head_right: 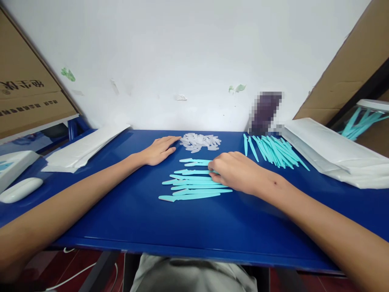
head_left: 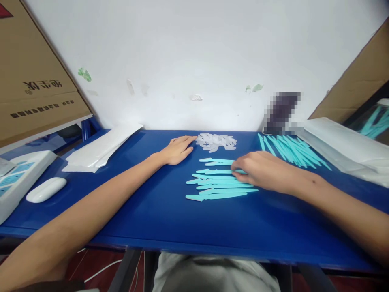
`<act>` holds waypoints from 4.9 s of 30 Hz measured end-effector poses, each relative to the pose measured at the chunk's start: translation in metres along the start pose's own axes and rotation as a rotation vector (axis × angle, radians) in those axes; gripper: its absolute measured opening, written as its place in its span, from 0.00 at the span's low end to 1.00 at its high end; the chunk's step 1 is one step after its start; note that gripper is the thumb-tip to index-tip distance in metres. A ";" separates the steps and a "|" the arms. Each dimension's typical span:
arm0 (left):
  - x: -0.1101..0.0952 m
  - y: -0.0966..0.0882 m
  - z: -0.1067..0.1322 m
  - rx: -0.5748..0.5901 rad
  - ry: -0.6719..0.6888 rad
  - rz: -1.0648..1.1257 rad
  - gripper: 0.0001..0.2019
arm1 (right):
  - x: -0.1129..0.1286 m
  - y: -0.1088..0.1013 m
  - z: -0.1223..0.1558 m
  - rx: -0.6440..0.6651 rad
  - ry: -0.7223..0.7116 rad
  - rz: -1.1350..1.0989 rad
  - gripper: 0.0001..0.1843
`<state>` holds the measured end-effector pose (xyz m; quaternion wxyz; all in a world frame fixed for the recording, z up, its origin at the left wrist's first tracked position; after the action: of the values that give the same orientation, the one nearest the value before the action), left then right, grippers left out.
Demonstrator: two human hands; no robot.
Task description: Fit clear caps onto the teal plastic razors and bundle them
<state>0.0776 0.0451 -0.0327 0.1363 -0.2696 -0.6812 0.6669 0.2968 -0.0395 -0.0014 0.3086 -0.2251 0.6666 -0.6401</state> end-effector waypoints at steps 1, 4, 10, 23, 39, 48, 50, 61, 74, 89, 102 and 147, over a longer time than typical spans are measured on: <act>0.000 0.000 0.000 -0.007 -0.013 -0.007 0.31 | -0.001 0.000 0.000 0.008 0.001 0.019 0.14; 0.002 0.000 -0.002 -0.007 -0.056 -0.016 0.32 | 0.000 -0.001 0.000 -0.016 -0.019 0.024 0.14; 0.004 0.002 -0.005 0.015 -0.080 -0.027 0.31 | 0.007 0.000 -0.005 -0.066 -0.103 -0.003 0.17; -0.001 0.001 -0.016 -0.008 -0.118 -0.045 0.31 | 0.013 0.003 -0.008 -0.031 -0.082 0.155 0.15; 0.016 -0.018 0.010 -0.088 -0.011 -0.099 0.24 | -0.024 0.001 0.015 -0.174 -0.024 -0.153 0.20; -0.011 -0.037 0.033 0.003 0.161 0.111 0.12 | -0.039 0.000 0.020 0.029 -0.029 -0.586 0.18; -0.019 -0.035 0.034 0.005 0.166 0.174 0.10 | -0.042 -0.002 0.022 0.027 -0.016 -0.633 0.18; -0.032 -0.045 0.041 -0.019 0.279 0.222 0.14 | -0.042 0.003 0.017 -0.159 0.049 -0.368 0.20; -0.024 -0.035 0.036 -0.090 0.237 0.060 0.16 | -0.046 0.010 0.012 -0.224 0.143 -0.248 0.25; -0.020 -0.029 0.034 0.071 0.145 0.264 0.17 | -0.047 0.013 0.009 -0.204 0.138 -0.278 0.25; -0.021 -0.033 0.035 0.101 0.080 0.320 0.17 | -0.046 0.011 0.010 -0.219 0.111 -0.280 0.24; -0.086 -0.006 0.034 -0.399 -0.219 1.495 0.16 | -0.007 -0.002 0.003 -0.475 0.301 -1.529 0.20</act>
<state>0.1280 -0.0300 -0.0146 -0.4683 -0.6089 -0.4353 0.4695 0.3036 -0.0372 0.0018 -0.3626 -0.5890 0.4808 -0.5389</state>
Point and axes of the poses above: each hand's wrist, its own z-axis away from the middle knuckle, its own y-axis out of the palm, x = y × z, the point moved 6 cm from there along -z, towards the middle knuckle
